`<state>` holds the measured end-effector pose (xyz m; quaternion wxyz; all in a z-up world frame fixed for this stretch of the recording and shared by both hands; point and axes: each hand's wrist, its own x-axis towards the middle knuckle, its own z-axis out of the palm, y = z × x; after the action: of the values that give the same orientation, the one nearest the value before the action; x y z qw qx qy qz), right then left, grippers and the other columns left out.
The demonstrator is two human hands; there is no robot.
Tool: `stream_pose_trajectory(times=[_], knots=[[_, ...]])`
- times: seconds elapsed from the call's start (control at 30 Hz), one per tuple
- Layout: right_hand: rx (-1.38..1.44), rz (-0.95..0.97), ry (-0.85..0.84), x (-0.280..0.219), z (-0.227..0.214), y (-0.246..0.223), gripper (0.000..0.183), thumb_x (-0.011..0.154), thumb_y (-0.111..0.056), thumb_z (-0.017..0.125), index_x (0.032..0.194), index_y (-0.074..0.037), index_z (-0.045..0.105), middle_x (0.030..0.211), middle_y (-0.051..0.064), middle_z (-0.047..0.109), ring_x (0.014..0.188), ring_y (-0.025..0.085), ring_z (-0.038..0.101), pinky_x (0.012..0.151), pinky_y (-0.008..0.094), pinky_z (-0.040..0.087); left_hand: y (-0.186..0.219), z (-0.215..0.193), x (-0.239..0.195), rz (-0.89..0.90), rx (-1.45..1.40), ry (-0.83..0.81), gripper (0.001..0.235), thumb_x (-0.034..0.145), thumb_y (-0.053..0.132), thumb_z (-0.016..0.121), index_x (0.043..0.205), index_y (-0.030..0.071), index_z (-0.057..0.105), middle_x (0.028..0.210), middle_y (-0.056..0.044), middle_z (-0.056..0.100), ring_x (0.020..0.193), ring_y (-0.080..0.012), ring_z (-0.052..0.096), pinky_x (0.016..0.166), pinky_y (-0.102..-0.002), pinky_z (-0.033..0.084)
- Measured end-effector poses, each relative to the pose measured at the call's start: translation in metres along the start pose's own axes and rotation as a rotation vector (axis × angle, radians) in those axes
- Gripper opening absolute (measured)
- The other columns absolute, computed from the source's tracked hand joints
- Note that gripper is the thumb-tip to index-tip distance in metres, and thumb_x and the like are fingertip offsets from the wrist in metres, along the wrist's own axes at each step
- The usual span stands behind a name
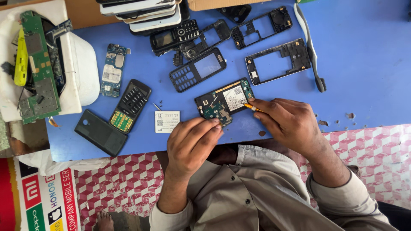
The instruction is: The person uses a yellow-handled screwdriver to pry and separate components on a disassembled mobile phone motherboard. They lift a small circuit board from the main assembly and place it on the blue workbench.
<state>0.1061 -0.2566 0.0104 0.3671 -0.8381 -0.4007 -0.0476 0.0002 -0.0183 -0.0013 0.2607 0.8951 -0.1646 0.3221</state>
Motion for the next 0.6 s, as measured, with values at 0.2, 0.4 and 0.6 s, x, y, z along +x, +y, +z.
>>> stream_pose_trajectory(times=[0.2, 0.4, 0.6], knots=[[0.075, 0.048, 0.041, 0.003, -0.001, 0.0, 0.04, 0.092, -0.004, 0.077, 0.13, -0.002, 0.065, 0.096, 0.014, 0.073, 0.07, 0.023, 0.068, 0.065, 0.036, 0.053, -0.008, -0.004, 0.003, -0.14, -0.185, 0.034, 0.036, 0.085, 0.02, 0.088, 0.111, 0.006, 0.068, 0.112, -0.005, 0.073, 0.101, -0.0232, 0.069, 0.085, -0.038, 0.055], [0.086, 0.15, 0.003, 0.007, -0.003, -0.004, 0.04, 0.094, 0.005, 0.068, 0.133, -0.004, 0.067, 0.078, 0.009, 0.066, 0.061, 0.02, 0.062, 0.059, 0.033, 0.05, -0.007, -0.003, 0.009, -0.433, -0.085, 0.023, 0.029, 0.093, 0.013, 0.081, 0.119, 0.006, 0.07, 0.114, -0.007, 0.07, 0.105, -0.0264, 0.066, 0.09, -0.04, 0.049], [0.179, 0.07, 0.068, 0.019, 0.009, -0.001, 0.039, 0.1, 0.01, 0.058, 0.136, -0.004, 0.065, 0.083, 0.008, 0.065, 0.073, 0.017, 0.068, 0.067, 0.03, 0.055, -0.001, 0.002, 0.026, -0.426, 0.145, -0.153, 0.037, 0.086, 0.033, 0.085, 0.113, 0.01, 0.074, 0.109, -0.002, 0.064, 0.104, -0.0237, 0.058, 0.09, -0.044, 0.039]])
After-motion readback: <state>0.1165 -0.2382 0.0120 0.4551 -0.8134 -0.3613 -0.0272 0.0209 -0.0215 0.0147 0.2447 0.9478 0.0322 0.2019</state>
